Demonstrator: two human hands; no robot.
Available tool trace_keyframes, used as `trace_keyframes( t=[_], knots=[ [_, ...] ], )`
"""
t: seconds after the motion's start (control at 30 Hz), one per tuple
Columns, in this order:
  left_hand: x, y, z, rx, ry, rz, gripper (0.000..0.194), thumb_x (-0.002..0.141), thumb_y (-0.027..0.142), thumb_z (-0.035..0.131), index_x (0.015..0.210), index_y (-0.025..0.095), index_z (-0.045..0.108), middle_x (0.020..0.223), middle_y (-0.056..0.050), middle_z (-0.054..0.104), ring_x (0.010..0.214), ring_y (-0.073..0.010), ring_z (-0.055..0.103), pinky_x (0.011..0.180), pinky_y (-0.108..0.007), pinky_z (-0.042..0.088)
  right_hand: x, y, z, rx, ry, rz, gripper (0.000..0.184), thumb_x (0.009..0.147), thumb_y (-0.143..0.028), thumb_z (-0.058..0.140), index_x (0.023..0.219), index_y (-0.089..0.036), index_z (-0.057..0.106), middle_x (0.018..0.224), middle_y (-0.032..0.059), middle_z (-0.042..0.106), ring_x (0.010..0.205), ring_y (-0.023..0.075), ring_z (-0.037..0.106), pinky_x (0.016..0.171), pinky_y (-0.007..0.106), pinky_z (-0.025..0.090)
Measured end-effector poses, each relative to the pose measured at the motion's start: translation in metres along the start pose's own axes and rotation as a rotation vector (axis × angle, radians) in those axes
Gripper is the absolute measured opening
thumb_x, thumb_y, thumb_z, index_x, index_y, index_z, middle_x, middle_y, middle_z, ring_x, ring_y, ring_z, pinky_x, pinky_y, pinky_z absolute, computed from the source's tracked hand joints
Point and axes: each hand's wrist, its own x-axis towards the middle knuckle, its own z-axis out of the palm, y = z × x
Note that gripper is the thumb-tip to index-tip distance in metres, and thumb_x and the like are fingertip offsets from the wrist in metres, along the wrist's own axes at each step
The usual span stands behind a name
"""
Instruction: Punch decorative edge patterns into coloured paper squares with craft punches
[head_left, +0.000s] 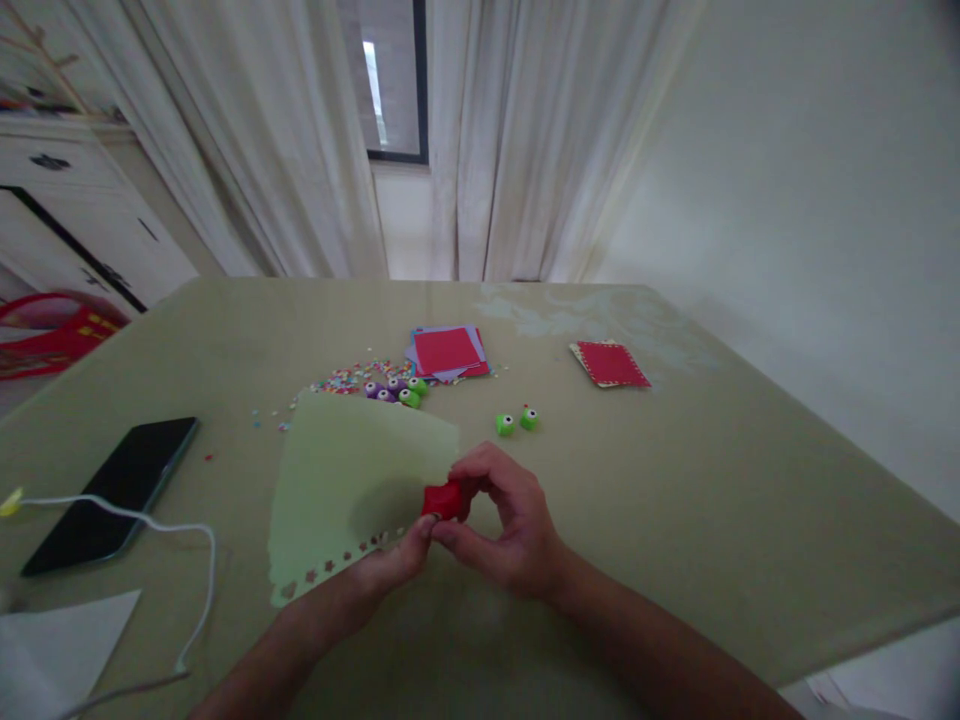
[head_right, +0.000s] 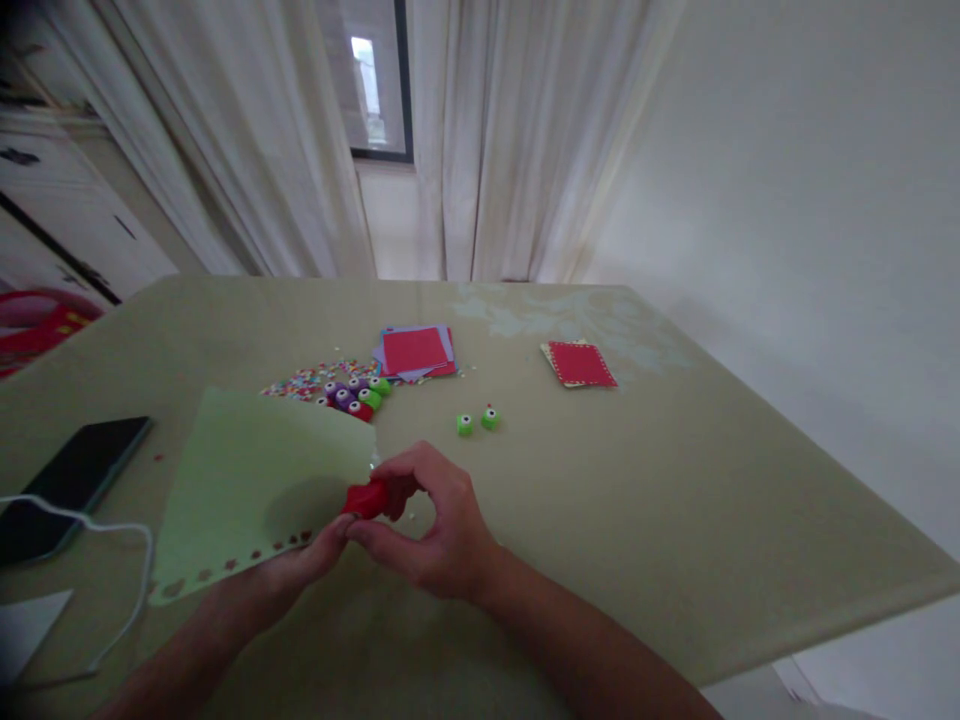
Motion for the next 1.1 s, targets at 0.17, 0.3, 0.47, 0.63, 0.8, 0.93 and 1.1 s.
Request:
trace_keyframes(
  t=[0.17,0.3,0.47,0.63,0.8,0.93,1.1],
  knots=[
    [-0.009,0.013,-0.014,0.295,0.061,0.09,0.058,0.075,0.055,0.083,0.13,0.038,0.073,0.124,-0.004,0.08,0.132,-0.0388,0.068,0.106,-0.053,0.061,0.003,0.003,-0.005,0.06,0.02,0.127,0.031,0.082,-0.03,0.091,0.105,-0.022,0.07,0.088,0.0018,0.069,0.073,0.0151,0.064,0.07,0.03,0.055],
    [-0.006,0.019,-0.008,0.575,0.227,0.242,0.056,0.076,0.062,0.077,0.122,0.03,0.077,0.114,-0.008,0.084,0.126,-0.0399,0.072,0.116,-0.057,0.053,0.004,0.01,-0.008,0.194,0.018,0.254,0.035,0.082,-0.035,0.09,0.106,-0.023,0.068,0.09,0.0019,0.072,0.077,0.015,0.065,0.073,0.029,0.054],
    [-0.004,0.021,0.0,0.547,0.441,0.179,0.048,0.076,0.063,0.076,0.108,0.027,0.08,0.116,-0.01,0.085,0.122,-0.0408,0.074,0.119,-0.06,0.048,0.003,0.02,-0.01,0.378,0.025,0.386,0.035,0.083,-0.037,0.09,0.105,-0.023,0.067,0.09,0.0009,0.072,0.077,0.0145,0.066,0.073,0.028,0.052],
    [-0.003,0.023,0.0,0.517,0.413,0.211,0.042,0.08,0.058,0.076,0.107,0.026,0.079,0.119,-0.008,0.084,0.119,-0.0368,0.075,0.118,-0.054,0.051,0.006,0.019,-0.01,0.464,0.032,0.457,0.033,0.082,-0.038,0.09,0.102,-0.022,0.068,0.087,0.0001,0.073,0.074,0.0132,0.065,0.069,0.026,0.051],
    [-0.004,0.025,0.002,0.478,0.388,0.182,0.046,0.082,0.058,0.075,0.114,0.025,0.078,0.12,-0.009,0.084,0.119,-0.0368,0.076,0.117,-0.054,0.052,0.007,0.02,-0.009,0.494,0.057,0.497,0.034,0.08,-0.038,0.09,0.101,-0.021,0.07,0.085,0.001,0.076,0.071,0.014,0.067,0.065,0.025,0.051],
    [-0.003,0.026,0.004,0.401,0.343,0.173,0.047,0.083,0.058,0.074,0.115,0.024,0.078,0.121,-0.01,0.083,0.115,-0.0365,0.077,0.111,-0.053,0.057,0.007,0.024,-0.009,0.544,0.086,0.509,0.027,0.081,-0.036,0.089,0.098,-0.021,0.074,0.084,0.0015,0.079,0.068,0.0138,0.069,0.063,0.025,0.051],
    [-0.002,0.027,0.007,0.39,0.336,0.172,0.046,0.082,0.057,0.075,0.115,0.025,0.077,0.123,-0.01,0.083,0.119,-0.0366,0.076,0.116,-0.055,0.052,0.009,0.025,-0.009,0.606,0.108,0.551,0.025,0.085,-0.039,0.083,0.1,-0.019,0.077,0.084,0.0035,0.081,0.064,0.0136,0.07,0.06,0.024,0.05]
  ],
)
